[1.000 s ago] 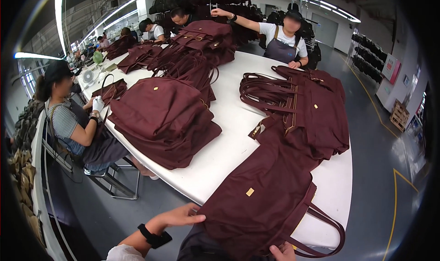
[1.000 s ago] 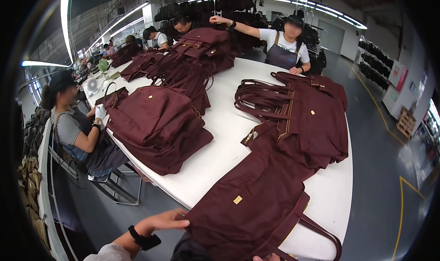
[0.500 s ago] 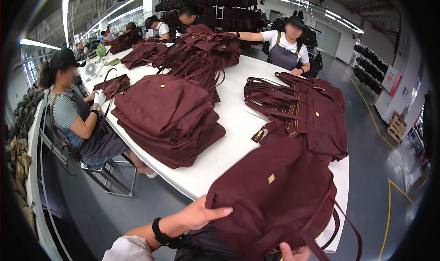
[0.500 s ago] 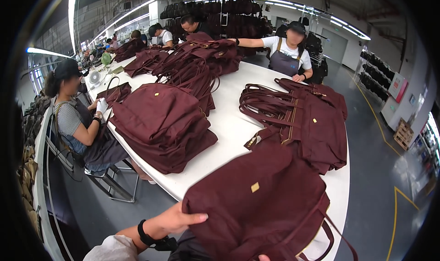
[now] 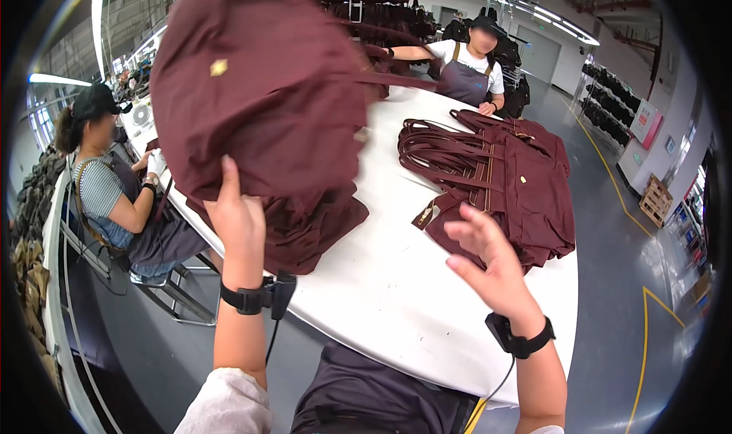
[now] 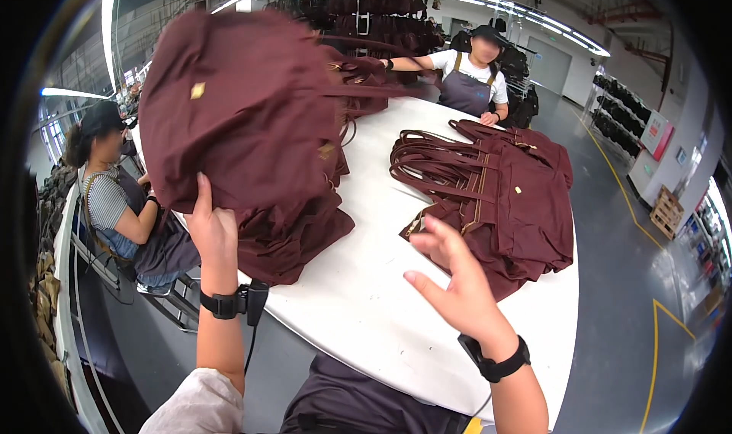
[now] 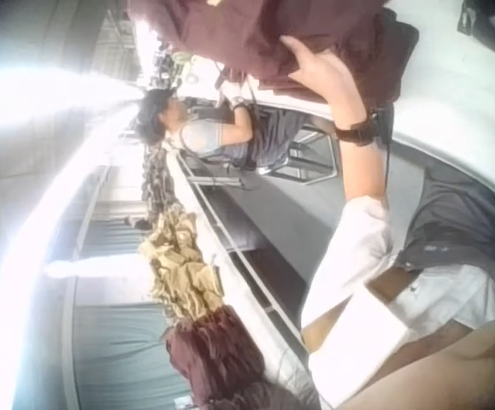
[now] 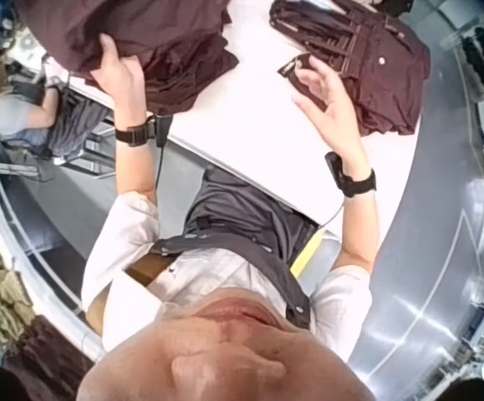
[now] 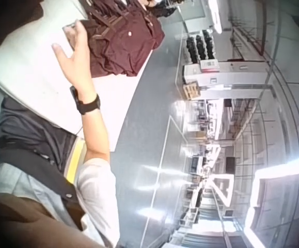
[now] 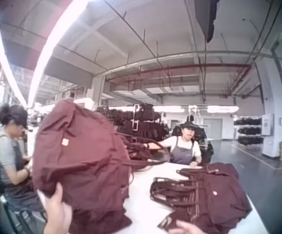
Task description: Inspecting and finishing the details of burgundy tote bags at a factory workbench.
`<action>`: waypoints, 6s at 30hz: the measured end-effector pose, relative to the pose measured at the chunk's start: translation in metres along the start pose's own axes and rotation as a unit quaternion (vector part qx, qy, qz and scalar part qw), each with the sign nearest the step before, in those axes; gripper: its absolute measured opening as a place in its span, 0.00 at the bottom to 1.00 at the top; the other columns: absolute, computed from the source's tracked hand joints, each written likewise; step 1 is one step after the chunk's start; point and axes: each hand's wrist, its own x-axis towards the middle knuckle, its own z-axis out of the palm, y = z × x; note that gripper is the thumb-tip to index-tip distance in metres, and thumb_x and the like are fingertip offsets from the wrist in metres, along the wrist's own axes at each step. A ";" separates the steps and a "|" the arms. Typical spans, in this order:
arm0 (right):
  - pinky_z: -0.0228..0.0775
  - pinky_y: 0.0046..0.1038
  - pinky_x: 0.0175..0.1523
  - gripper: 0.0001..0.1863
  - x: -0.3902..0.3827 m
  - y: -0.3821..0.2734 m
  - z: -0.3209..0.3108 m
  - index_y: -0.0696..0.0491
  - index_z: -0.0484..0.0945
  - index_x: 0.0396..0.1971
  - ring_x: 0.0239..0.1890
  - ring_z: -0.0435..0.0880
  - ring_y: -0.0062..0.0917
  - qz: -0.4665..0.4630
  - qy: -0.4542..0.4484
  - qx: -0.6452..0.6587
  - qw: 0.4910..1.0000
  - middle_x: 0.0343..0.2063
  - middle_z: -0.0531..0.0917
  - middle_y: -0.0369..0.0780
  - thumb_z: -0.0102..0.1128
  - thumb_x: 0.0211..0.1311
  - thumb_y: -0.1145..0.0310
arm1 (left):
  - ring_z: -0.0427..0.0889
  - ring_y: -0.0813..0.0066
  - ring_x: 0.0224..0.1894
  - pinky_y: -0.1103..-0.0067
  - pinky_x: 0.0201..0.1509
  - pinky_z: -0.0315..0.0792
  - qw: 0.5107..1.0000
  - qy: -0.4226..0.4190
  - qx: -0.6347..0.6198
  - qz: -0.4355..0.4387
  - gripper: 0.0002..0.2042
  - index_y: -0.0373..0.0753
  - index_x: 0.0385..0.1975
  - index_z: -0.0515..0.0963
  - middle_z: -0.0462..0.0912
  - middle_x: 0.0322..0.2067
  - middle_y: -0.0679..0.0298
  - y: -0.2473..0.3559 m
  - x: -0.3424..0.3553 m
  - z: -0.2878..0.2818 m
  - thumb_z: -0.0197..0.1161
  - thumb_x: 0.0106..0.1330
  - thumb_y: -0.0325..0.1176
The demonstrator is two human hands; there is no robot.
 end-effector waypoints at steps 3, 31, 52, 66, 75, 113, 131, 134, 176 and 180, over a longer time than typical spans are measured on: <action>0.61 0.32 0.62 0.32 -0.018 0.035 -0.012 0.59 0.61 0.58 0.57 0.71 0.33 0.063 0.009 -0.098 0.993 0.50 0.74 0.49 0.64 0.54 0.72 | 0.71 0.70 0.52 0.72 0.55 0.69 0.985 0.151 0.002 -0.087 0.17 0.32 0.54 0.65 0.71 0.51 0.58 -0.044 0.014 -0.059 0.55 0.66 0.26; 0.72 0.41 0.31 0.15 -0.001 0.106 -0.103 0.57 0.76 0.20 0.24 0.80 0.45 0.128 0.189 -0.581 0.781 0.19 0.79 0.49 0.54 0.59 0.62 | 0.74 0.64 0.54 0.72 0.58 0.67 0.748 -0.404 0.124 -0.512 0.23 0.35 0.61 0.56 0.70 0.54 0.52 -0.046 -0.158 -0.014 0.50 0.69 0.32; 0.66 0.37 0.52 0.33 -0.052 0.148 -0.119 0.65 0.71 0.48 0.49 0.72 0.46 0.236 0.153 -0.510 0.813 0.45 0.74 0.54 0.68 0.47 0.56 | 0.69 0.71 0.57 0.70 0.60 0.65 0.788 -0.067 0.090 -0.605 0.22 0.37 0.57 0.59 0.69 0.55 0.63 -0.061 -0.180 -0.042 0.54 0.63 0.22; 0.61 0.22 0.35 0.06 -0.106 0.024 -0.050 0.61 0.70 0.28 0.26 0.69 0.21 0.012 0.430 -0.279 0.858 0.22 0.72 0.37 0.56 0.56 0.76 | 0.61 0.73 0.62 0.77 0.66 0.51 0.931 -0.264 0.046 -0.247 0.32 0.33 0.65 0.51 0.63 0.60 0.58 -0.041 -0.117 -0.008 0.50 0.58 0.14; 0.72 0.29 0.36 0.17 -0.173 0.031 -0.069 0.65 0.76 0.36 0.29 0.81 0.35 0.233 0.252 -0.411 0.845 0.28 0.81 0.47 0.67 0.47 0.71 | 0.49 0.57 0.68 0.71 0.68 0.49 0.753 -0.486 0.392 -0.208 0.39 0.31 0.66 0.46 0.50 0.65 0.45 -0.091 -0.138 -0.024 0.62 0.58 0.28; 0.56 0.30 0.42 0.21 -0.017 0.038 -0.025 0.54 0.73 0.35 0.29 0.70 0.31 -0.105 0.190 -0.411 0.886 0.23 0.74 0.37 0.72 0.37 0.70 | 0.70 0.62 0.56 0.65 0.61 0.59 0.670 -0.558 0.489 -0.019 0.24 0.37 0.54 0.69 0.73 0.51 0.58 -0.018 -0.199 -0.036 0.63 0.56 0.32; 0.64 0.28 0.44 0.05 -0.113 0.056 -0.083 0.56 0.80 0.25 0.37 0.75 0.30 0.042 0.324 -0.294 0.898 0.29 0.79 0.38 0.65 0.46 0.75 | 0.70 0.63 0.57 0.61 0.67 0.51 0.646 -0.653 0.394 -0.027 0.20 0.39 0.49 0.73 0.76 0.48 0.61 -0.050 -0.227 -0.015 0.63 0.56 0.32; 0.61 0.30 0.49 0.07 -0.119 0.050 -0.075 0.54 0.81 0.28 0.38 0.76 0.32 0.000 0.226 -0.334 0.915 0.29 0.80 0.37 0.65 0.46 0.75 | 0.72 0.61 0.54 0.63 0.63 0.57 0.681 -0.631 0.367 -0.065 0.19 0.38 0.48 0.74 0.78 0.45 0.57 -0.055 -0.223 -0.017 0.64 0.55 0.30; 0.64 0.35 0.57 0.31 -0.139 -0.028 -0.048 0.58 0.71 0.51 0.55 0.72 0.40 0.030 0.057 -0.304 0.950 0.48 0.76 0.46 0.70 0.44 0.68 | 0.79 0.74 0.38 0.78 0.43 0.72 0.774 -0.563 0.104 -0.269 0.08 0.33 0.38 0.77 0.81 0.35 0.63 -0.049 -0.202 0.041 0.63 0.60 0.27; 0.70 0.33 0.44 0.28 -0.144 -0.009 -0.024 0.58 0.73 0.47 0.37 0.79 0.39 0.066 0.026 -0.271 0.960 0.35 0.80 0.45 0.70 0.43 0.66 | 0.79 0.75 0.38 0.79 0.43 0.72 0.756 -0.580 0.117 -0.280 0.10 0.33 0.39 0.77 0.81 0.35 0.63 -0.043 -0.199 0.036 0.64 0.59 0.27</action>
